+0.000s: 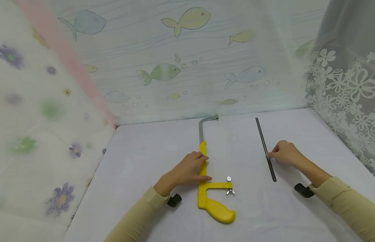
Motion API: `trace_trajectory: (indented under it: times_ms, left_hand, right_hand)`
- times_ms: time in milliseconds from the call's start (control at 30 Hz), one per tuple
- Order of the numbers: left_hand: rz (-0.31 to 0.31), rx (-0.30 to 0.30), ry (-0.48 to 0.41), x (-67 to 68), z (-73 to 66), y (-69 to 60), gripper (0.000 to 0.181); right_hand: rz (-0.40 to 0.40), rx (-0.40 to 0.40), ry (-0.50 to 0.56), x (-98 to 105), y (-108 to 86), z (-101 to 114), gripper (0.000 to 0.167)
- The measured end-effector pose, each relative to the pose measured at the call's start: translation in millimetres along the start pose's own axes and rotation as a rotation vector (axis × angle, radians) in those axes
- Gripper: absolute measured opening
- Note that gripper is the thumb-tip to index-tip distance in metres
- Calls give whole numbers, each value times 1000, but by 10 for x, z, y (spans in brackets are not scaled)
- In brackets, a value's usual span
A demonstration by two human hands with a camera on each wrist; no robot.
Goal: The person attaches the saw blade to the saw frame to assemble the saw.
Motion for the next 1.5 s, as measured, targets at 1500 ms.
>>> trace_trajectory:
  times_ms: [1500]
  left_hand:
    - [152, -268, -153, -308, -501, 131, 22]
  right_hand:
    - [99, 2, 169, -100, 121, 81, 23]
Point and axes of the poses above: each hand's wrist, its own y-axis towards the middle knuckle, its own x-axis out of the back of the hand, z = x × y, the point moved 5 cm from there along y, towards the middle knuckle, and after that the axes turned 15 degrees about z, right-handed, at the moved point
